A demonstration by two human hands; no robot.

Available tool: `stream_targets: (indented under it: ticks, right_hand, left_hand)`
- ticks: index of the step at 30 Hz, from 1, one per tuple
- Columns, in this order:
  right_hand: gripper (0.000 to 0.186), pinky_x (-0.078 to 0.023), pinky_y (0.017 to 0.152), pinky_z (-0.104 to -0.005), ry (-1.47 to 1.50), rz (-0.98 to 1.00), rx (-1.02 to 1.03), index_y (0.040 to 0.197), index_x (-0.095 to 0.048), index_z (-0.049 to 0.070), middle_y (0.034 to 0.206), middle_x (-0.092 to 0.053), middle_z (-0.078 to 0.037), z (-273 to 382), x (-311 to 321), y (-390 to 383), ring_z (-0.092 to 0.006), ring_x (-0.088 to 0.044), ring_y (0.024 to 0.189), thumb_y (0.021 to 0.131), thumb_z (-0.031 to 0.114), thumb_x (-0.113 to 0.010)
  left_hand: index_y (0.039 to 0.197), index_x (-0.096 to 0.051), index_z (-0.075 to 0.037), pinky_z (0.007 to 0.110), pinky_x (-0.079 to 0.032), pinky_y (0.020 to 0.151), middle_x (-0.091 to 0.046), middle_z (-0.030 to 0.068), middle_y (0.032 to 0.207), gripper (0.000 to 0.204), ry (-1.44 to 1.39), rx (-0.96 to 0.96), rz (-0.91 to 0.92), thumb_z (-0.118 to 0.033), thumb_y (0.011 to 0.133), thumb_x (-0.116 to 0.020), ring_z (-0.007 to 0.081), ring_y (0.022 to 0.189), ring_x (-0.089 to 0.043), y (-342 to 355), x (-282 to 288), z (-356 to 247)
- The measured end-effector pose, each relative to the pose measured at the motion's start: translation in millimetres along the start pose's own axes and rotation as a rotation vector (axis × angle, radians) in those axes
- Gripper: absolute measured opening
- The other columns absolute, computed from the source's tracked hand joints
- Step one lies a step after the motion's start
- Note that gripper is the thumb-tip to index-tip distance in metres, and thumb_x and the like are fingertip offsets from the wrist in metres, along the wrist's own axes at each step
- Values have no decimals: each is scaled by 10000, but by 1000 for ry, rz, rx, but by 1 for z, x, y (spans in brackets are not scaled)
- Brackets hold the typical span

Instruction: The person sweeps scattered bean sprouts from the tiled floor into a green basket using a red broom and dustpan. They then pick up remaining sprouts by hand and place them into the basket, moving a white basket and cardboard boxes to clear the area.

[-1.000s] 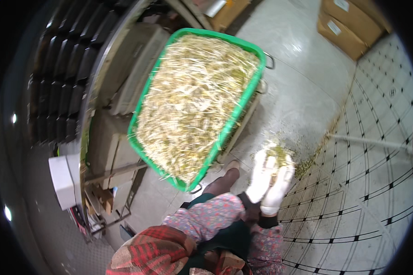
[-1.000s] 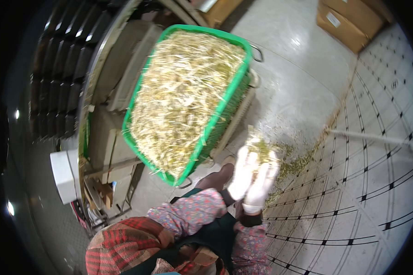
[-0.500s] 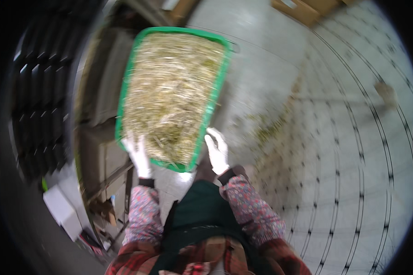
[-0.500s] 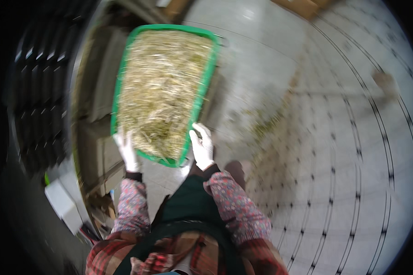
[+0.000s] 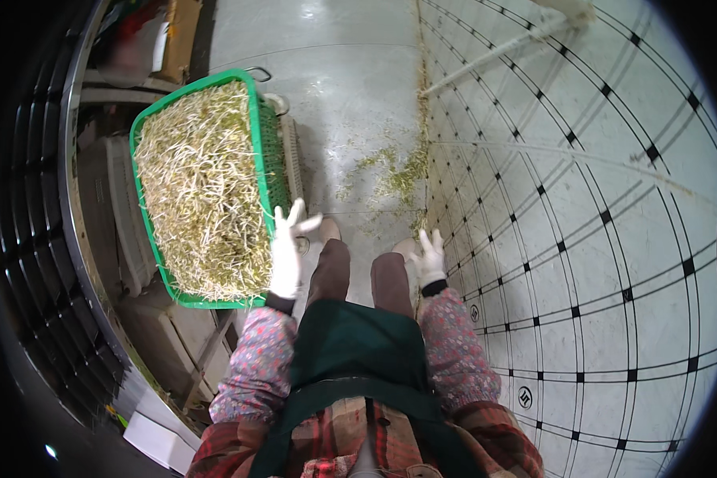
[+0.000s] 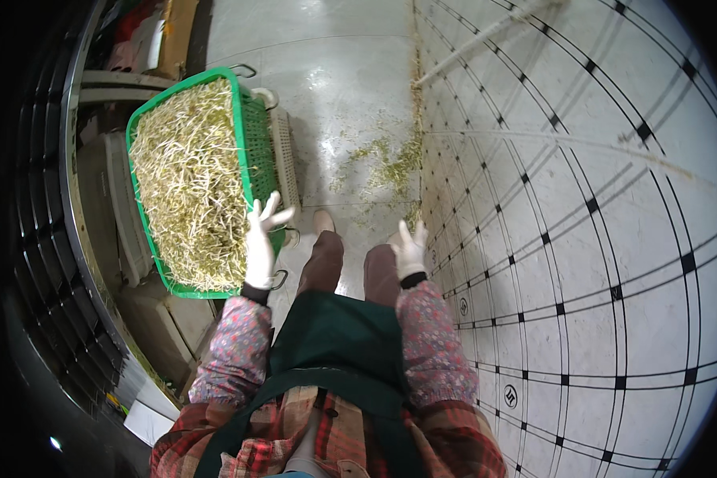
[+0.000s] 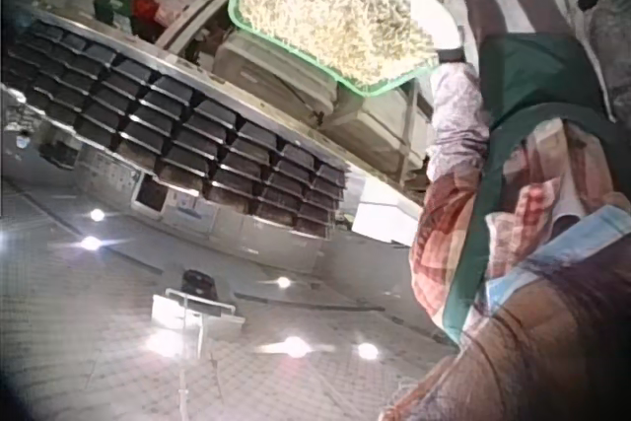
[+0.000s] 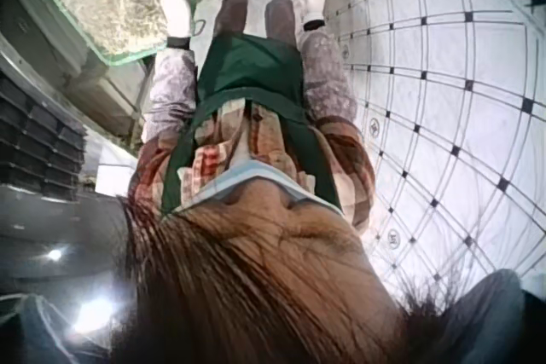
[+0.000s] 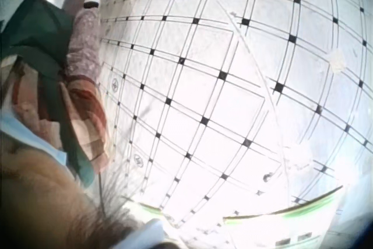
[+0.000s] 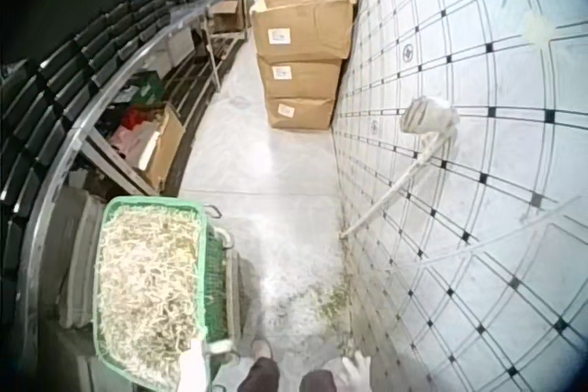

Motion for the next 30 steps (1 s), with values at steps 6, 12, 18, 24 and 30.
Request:
stream_targets:
  ticks: [6, 12, 18, 24, 30]
  right_hand:
    - [805, -336, 988, -502, 862, 550, -347, 1430, -242, 142, 1476, -221, -98, 20, -172, -29, -303, -315, 1291, 841, 670, -393]
    - [619, -161, 1094, -406, 483, 404, 280, 1443, -198, 115, 1488, -204, -121, 205, -133, -77, -262, -200, 1368, 942, 449, -344]
    - [582, -277, 1052, -355, -251, 381, 417, 1395, -324, 109, 1388, -390, -160, 92, -144, -74, -300, -359, 1283, 909, 404, -448]
    - [576, -353, 1000, -394, -725, -120, 70, 1281, -473, 110, 1323, -444, -189, -128, 89, -83, -293, -419, 1238, 823, 452, -546]
    - [380, -434, 891, -339, -155, -428, -310, 1047, -663, 130, 1049, -652, -102, -277, 264, -177, -271, -589, 1016, 785, 401, -613]
  left_hand:
    - [1386, -344, -122, 504, -82, 1093, -207, 129, 1482, 504, 586, -319, 342, -315, 923, -391, 298, 1376, -140, -16, -190, -19]
    - [1368, -358, -68, 385, -243, 1073, -253, 104, 1452, 694, -247, 431, 15, -559, 882, -423, 270, 1304, -286, 40, -101, 127]
    - [1441, -115, -37, 451, -152, 1102, -125, 187, 1493, 904, -798, 561, 373, -700, 849, -278, 333, 1370, -162, 6, -183, -45]
    - [1394, -282, -57, 497, -266, 1053, -220, 154, 1462, 664, -608, -71, 451, -439, 895, -497, 304, 1318, -275, 56, -138, -189]
    - [1286, -440, -46, 371, -452, 865, -525, 101, 1216, 453, -558, 246, 385, -246, 898, -559, 230, 1062, -535, 44, -85, -65]
Point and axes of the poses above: each hand's wrist, its own y-axis towards the middle knuckle, its own x-axis out of the back of the hand, z = x × y, the point moved 10 cm from there along y, towards the middle knuckle
